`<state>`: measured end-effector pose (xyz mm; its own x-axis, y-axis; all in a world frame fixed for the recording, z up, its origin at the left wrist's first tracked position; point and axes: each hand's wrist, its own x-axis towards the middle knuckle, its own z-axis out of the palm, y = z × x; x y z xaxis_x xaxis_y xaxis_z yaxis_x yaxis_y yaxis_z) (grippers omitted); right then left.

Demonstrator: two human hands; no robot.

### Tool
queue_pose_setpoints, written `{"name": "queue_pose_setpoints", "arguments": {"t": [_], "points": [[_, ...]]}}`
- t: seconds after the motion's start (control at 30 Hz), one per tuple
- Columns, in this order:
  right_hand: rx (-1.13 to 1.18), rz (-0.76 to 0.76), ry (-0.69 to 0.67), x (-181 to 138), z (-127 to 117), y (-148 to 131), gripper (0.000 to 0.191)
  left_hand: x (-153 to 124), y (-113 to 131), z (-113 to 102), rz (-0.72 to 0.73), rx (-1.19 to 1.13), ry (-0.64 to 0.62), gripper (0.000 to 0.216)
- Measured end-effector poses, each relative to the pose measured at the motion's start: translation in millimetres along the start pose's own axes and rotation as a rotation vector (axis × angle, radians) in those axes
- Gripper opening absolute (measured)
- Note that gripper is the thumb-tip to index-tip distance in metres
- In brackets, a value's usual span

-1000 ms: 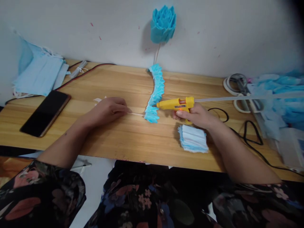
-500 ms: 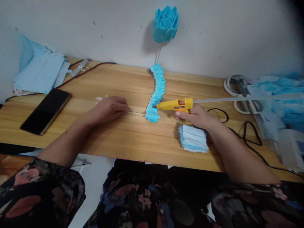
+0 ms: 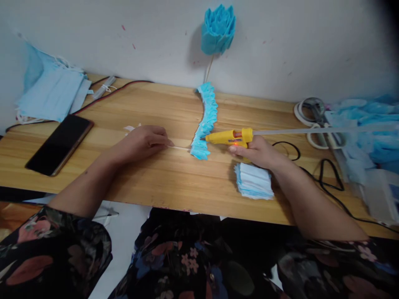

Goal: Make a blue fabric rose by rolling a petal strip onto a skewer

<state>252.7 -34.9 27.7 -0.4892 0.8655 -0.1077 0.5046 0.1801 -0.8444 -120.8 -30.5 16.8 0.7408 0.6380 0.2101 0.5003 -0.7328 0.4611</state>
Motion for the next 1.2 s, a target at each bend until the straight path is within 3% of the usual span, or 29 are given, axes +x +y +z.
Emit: {"name": "queue_pose_setpoints", "arguments": {"t": [0.37,0.5,0.63,0.9,1.2], "points": [[0.028,0.006,-0.037,-3,-4,-7,0.041,1,3,-2,-0.028,0.001,-0.013,0.033],[0.016,0.084,-0.094,-7,-12,-5,0.047,0,1,-2,-0.012,-0.007,-0.004,0.033],[0.04,0.058,-0.142,-9,-25,1,0.048,1,3,-3,-0.044,-0.007,-0.023,0.033],[0.03,0.048,0.058,-2,-11,8,0.06,0,4,-3,-0.054,-0.003,-0.043,0.038],[-0.023,-0.01,0.07,3,-1,2,0.052,0,5,-3,-0.06,-0.006,-0.038,0.039]]}}
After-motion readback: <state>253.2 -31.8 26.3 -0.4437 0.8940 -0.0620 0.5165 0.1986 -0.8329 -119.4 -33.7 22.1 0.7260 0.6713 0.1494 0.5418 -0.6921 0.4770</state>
